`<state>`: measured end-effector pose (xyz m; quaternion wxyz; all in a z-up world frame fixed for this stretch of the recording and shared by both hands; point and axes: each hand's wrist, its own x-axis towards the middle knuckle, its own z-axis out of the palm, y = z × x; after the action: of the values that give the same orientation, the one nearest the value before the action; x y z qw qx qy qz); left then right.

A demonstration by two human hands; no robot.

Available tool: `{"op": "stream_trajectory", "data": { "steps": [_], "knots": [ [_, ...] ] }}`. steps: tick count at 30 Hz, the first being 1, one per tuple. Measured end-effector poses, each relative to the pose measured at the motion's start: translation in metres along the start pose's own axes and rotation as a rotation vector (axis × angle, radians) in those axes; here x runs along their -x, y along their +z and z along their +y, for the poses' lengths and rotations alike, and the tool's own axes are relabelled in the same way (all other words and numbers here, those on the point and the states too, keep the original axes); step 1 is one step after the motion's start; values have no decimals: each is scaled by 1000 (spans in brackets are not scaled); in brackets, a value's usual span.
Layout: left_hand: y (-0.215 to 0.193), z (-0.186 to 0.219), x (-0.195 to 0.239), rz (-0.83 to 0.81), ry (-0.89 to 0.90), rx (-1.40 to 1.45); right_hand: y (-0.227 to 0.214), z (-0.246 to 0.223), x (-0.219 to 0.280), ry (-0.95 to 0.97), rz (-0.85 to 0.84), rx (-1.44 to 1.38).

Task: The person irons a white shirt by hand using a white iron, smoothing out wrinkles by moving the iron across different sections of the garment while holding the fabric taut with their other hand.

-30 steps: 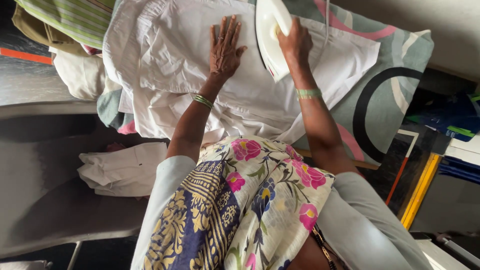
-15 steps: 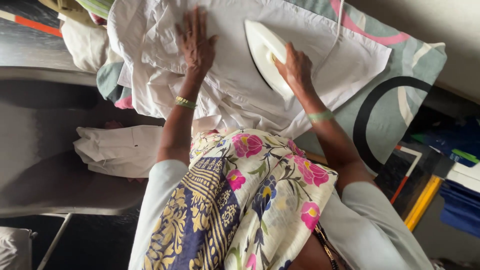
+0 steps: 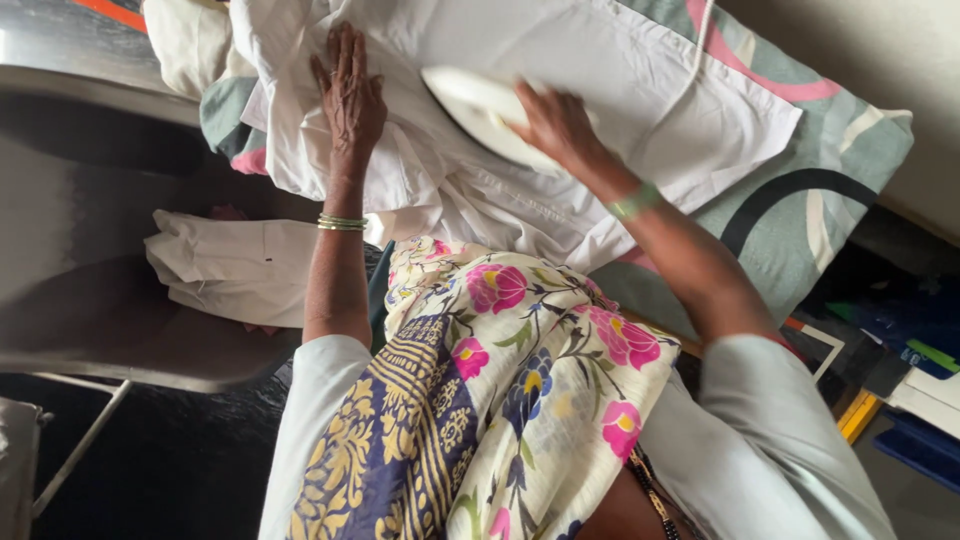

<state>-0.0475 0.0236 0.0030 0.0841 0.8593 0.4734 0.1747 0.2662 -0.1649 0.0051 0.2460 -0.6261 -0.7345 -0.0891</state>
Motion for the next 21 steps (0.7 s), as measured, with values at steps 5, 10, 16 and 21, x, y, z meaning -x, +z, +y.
{"op": "stream_trajectory", "data": {
  "steps": [5, 10, 16, 21],
  "knots": [
    [7, -3, 0, 33, -4, 23, -40, -17, 15, 306, -535, -134],
    [1, 1, 9, 149, -29, -33, 3, -23, -59, 72, -63, -88],
    [-15, -1, 12, 112, -96, 12, 13, -18, -97, 17, -64, -114],
    [-12, -1, 7, 96, -132, 63, 3, -18, -100, 96, -262, -109]
  ]
}}
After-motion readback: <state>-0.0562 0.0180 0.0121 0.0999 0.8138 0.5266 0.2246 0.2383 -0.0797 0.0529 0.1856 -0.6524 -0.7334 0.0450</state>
